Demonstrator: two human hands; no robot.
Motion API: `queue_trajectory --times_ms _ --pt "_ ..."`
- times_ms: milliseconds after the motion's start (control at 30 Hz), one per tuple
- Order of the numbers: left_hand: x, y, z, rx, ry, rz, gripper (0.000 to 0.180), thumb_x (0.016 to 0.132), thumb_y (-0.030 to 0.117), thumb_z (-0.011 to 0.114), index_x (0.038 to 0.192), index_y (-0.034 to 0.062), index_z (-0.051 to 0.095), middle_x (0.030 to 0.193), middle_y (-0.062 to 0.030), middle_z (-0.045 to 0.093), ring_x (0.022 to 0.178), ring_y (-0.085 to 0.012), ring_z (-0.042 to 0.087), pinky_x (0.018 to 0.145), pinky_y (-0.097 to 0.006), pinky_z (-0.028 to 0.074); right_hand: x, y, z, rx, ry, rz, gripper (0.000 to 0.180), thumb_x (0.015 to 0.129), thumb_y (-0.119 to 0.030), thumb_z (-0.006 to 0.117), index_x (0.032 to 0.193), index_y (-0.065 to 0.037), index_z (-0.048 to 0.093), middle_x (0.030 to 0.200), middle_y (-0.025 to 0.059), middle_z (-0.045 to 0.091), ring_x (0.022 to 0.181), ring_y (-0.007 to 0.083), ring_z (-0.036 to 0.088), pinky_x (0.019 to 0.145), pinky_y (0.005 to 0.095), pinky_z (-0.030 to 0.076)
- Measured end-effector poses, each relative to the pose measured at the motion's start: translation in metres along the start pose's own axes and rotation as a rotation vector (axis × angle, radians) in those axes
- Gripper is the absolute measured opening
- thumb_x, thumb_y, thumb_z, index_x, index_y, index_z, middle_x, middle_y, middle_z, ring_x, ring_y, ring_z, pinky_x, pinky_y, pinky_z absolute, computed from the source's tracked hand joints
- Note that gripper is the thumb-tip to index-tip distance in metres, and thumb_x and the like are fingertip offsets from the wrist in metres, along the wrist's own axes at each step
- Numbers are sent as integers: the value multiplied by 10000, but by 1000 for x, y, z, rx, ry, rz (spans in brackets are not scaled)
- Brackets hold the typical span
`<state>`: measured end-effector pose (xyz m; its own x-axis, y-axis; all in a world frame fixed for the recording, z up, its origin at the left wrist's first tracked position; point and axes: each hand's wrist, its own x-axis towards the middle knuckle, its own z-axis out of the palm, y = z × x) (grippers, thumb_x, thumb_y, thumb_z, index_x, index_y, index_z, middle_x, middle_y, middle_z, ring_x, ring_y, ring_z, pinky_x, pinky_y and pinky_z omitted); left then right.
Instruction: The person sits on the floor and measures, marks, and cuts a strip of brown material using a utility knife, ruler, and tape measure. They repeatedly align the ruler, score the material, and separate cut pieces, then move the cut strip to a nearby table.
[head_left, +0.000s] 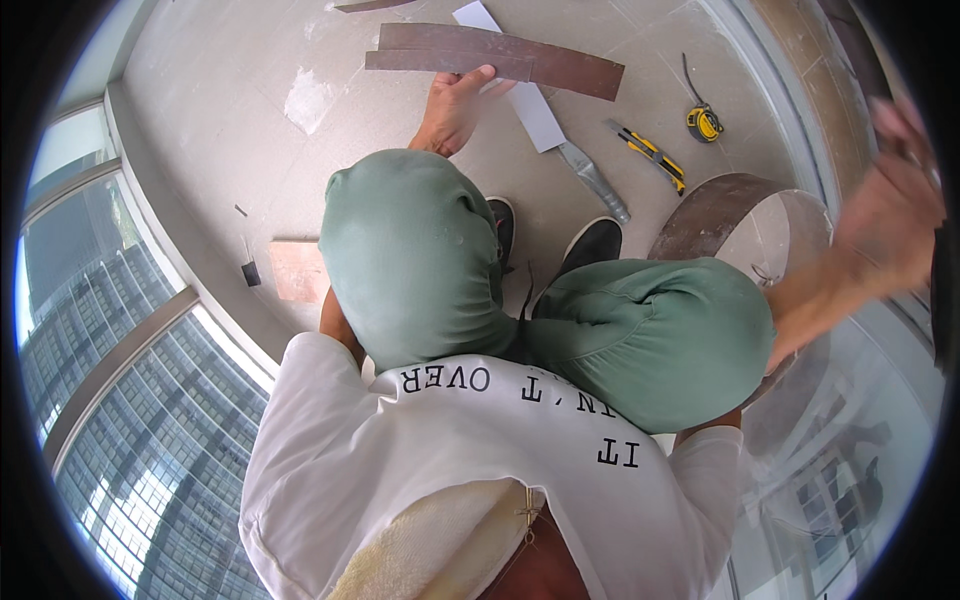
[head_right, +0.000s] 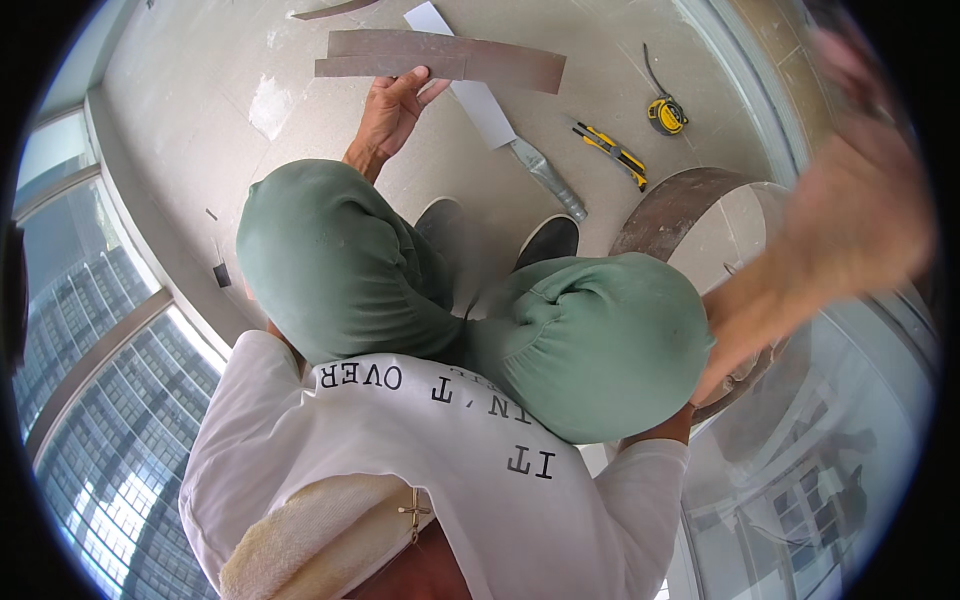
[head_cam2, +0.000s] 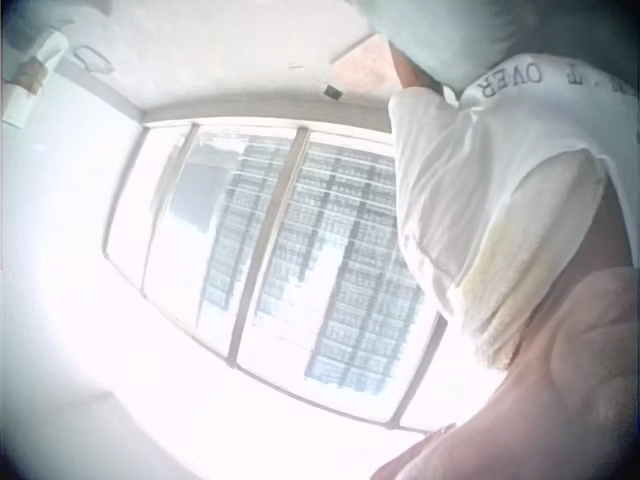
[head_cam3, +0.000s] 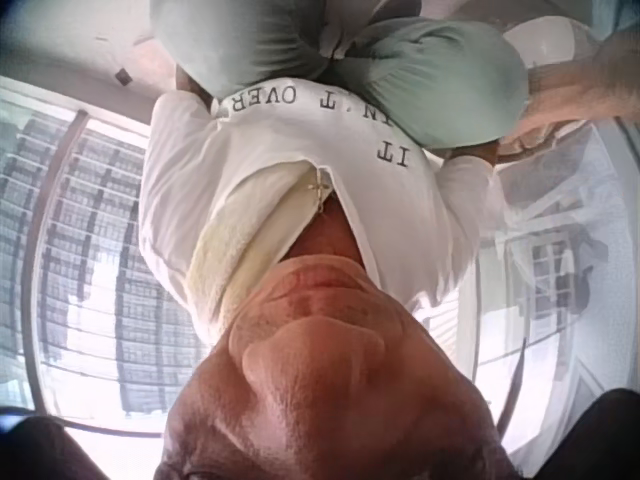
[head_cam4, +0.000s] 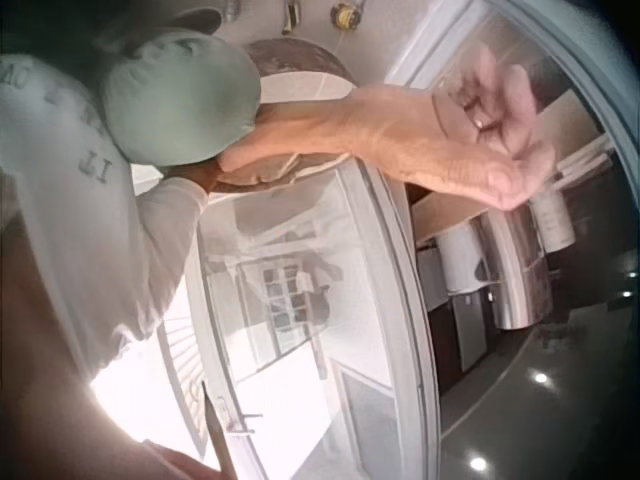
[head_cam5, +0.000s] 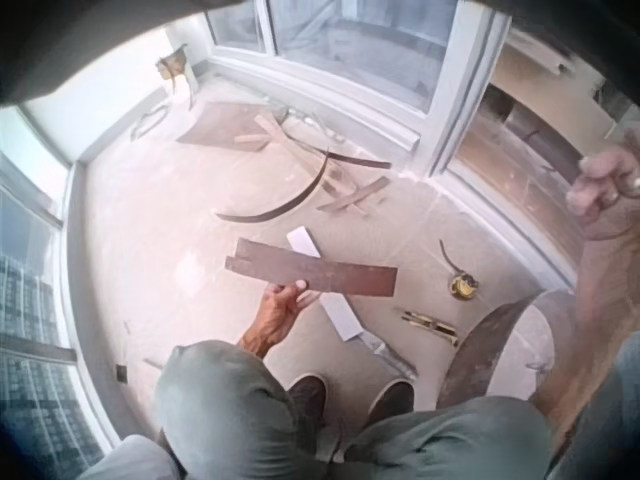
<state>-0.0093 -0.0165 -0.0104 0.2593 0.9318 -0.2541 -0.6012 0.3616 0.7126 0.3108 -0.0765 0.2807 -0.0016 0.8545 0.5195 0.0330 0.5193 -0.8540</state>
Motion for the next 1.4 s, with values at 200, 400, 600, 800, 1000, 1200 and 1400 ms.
queue_trajectory --times_ms 200,400,600,800,1000,1200,1400 --pt "-10 8 -11 -27 -49 -36 138 970 85 644 995 -51 651 999 -94 682 986 -200 668 1107 -453 492 -60 197 64 -906 -355 -26 582 843 -201 741 1375 -101 526 1297 118 634 1221 291 579 1007 506 433" --pt "-7 -3 -29 -80 49 -109 161 1000 90 596 995 -66 637 1040 -102 641 1025 -249 665 1091 -430 508 -89 239 83 -782 -561 190 630 824 -227 762 1409 -199 531 1302 84 581 1184 301 563 1011 429 439" --pt "-27 2 -82 -13 201 -172 191 1007 92 586 1050 -94 574 1054 -126 630 1052 -303 674 1043 -423 549 -96 276 51 -736 -536 137 584 835 -179 730 1389 -185 546 1256 90 600 1174 301 559 1038 426 421" --pt "-104 9 -125 389 592 -344 329 935 98 698 1125 -57 479 980 -112 622 879 -232 693 906 -352 603 -87 336 6 -939 -630 71 577 843 -151 699 1393 -184 530 1303 90 589 1222 312 544 1083 507 365" --pt "-211 41 -164 488 779 -547 404 931 121 703 1212 -54 472 936 -91 625 859 -209 679 887 -334 588 -108 343 60 -1019 -430 162 540 837 -258 725 1331 -140 541 1317 102 565 1237 306 519 1025 490 405" --pt "-239 68 -172 550 935 -418 486 926 144 709 1298 -51 465 892 -69 628 839 -185 665 868 -316 572 -175 322 157 -886 -377 316 669 785 -333 791 1336 -91 498 1237 142 583 1115 363 567 902 533 469" --pt "-92 78 -127 741 569 -107 571 922 167 714 1385 -48 457 849 -48 632 819 -162 652 849 -298 557 -175 333 153 -874 -367 410 806 744 -253 811 1415 -75 402 1283 213 534 1141 403 554 942 529 470"
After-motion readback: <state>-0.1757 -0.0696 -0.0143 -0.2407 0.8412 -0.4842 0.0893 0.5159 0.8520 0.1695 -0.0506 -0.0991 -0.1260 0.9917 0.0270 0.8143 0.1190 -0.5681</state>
